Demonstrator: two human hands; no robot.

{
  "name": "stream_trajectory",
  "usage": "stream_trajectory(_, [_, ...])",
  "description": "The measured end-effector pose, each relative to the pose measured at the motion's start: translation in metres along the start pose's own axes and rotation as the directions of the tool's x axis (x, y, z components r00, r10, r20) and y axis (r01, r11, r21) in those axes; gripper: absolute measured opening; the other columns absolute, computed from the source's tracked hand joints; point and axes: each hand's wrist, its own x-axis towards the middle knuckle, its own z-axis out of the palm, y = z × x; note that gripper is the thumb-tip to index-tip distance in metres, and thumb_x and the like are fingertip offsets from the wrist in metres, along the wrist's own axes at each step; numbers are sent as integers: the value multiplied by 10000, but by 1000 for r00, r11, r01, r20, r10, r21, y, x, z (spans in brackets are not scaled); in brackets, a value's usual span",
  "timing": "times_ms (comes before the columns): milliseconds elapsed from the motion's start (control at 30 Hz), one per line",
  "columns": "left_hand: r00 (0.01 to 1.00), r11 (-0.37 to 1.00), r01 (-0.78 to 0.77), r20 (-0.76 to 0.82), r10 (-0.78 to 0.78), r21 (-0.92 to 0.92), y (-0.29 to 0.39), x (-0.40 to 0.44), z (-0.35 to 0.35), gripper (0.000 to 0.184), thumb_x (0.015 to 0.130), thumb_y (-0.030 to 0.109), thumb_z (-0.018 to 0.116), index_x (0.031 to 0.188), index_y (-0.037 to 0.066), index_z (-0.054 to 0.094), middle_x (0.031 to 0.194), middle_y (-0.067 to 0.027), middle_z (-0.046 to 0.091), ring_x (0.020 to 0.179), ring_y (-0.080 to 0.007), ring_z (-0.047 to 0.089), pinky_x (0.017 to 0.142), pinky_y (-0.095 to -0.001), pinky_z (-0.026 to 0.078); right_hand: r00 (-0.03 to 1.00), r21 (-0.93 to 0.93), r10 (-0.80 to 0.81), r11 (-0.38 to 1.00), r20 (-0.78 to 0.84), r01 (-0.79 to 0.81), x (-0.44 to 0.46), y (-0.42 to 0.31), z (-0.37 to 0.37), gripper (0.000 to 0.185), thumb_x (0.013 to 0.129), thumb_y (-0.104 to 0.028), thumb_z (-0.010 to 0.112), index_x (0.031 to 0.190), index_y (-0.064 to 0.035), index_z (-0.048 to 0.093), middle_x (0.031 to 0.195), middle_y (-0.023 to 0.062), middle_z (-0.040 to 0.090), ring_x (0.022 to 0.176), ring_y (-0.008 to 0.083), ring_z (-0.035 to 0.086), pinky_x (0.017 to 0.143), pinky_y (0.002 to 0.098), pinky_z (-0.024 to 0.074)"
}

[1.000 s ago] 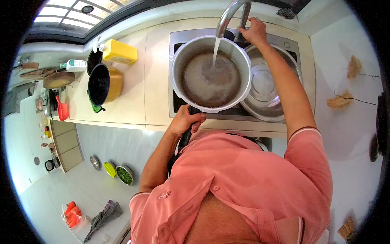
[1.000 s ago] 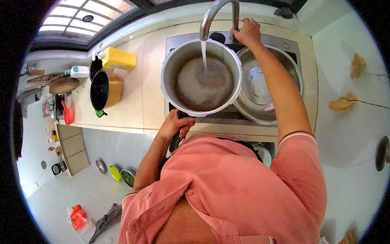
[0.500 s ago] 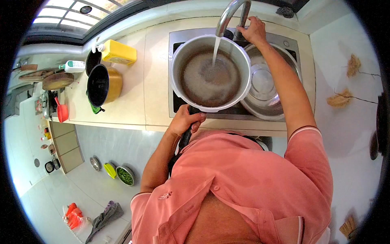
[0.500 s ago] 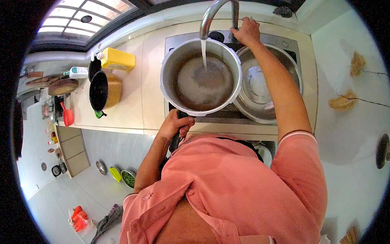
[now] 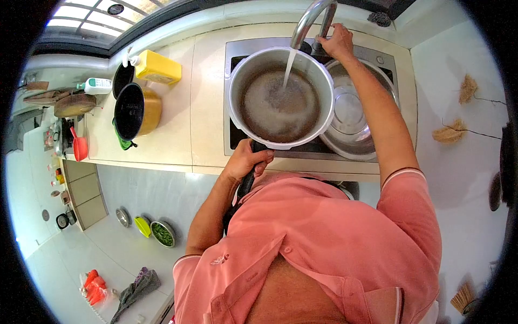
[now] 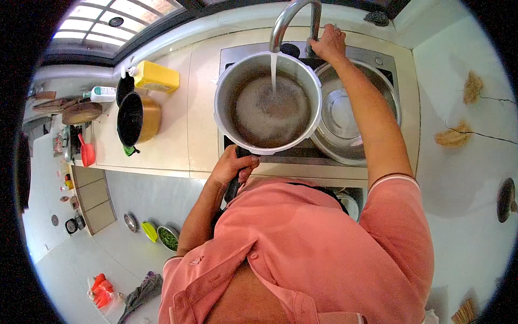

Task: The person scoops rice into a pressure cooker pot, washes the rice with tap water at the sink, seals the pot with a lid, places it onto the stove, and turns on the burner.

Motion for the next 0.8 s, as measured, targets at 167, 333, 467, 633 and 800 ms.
stream_trajectory(167, [1000,1000,-14,15,14,-1,-5,1,-3,135,864,58,712,847,-11,597,644,-45,559,428,-90,467,388,-251,359,1000,2,9,1000,10,-9,-1,-4,-4,753,716,-438,832,1252,19,566,1220,258,612,1199,422,544,1027,509,450])
stream_trajectory(333, [999,999,-42,-27,42,21,-8,2,-1,199,885,133,724,803,13,587,519,-13,494,373,-85,425,356,-254,330,999,-11,45,999,23,-44,-5,-15,-14,812,719,-428,838,1300,35,513,1246,258,599,1206,421,541,1035,504,448])
stream_trajectory(467, [999,998,-49,-13,50,24,-3,-1,0,196,883,128,723,807,7,589,515,-14,495,366,-86,420,354,-256,333,998,-15,61,998,10,-60,-2,-16,-7,917,723,-402,848,1408,27,414,1292,262,581,1230,425,528,1044,500,450])
stream_trajectory(633, [999,998,-42,1,42,45,-2,-1,-3,179,876,111,714,812,3,587,540,-20,508,377,-86,425,359,-253,331,990,64,121,990,65,-126,-1,-27,-16,994,721,-373,855,1497,-34,333,1283,269,594,1237,434,529,1021,503,476])
stream_trajectory(800, [999,999,-43,-20,44,17,-15,1,-14,149,862,70,710,823,-8,589,600,-40,541,415,-94,454,389,-261,354,999,1,31,1000,36,-31,-10,-20,-26,919,714,-365,856,1471,-58,433,1201,202,670,1159,428,596,975,497,502])
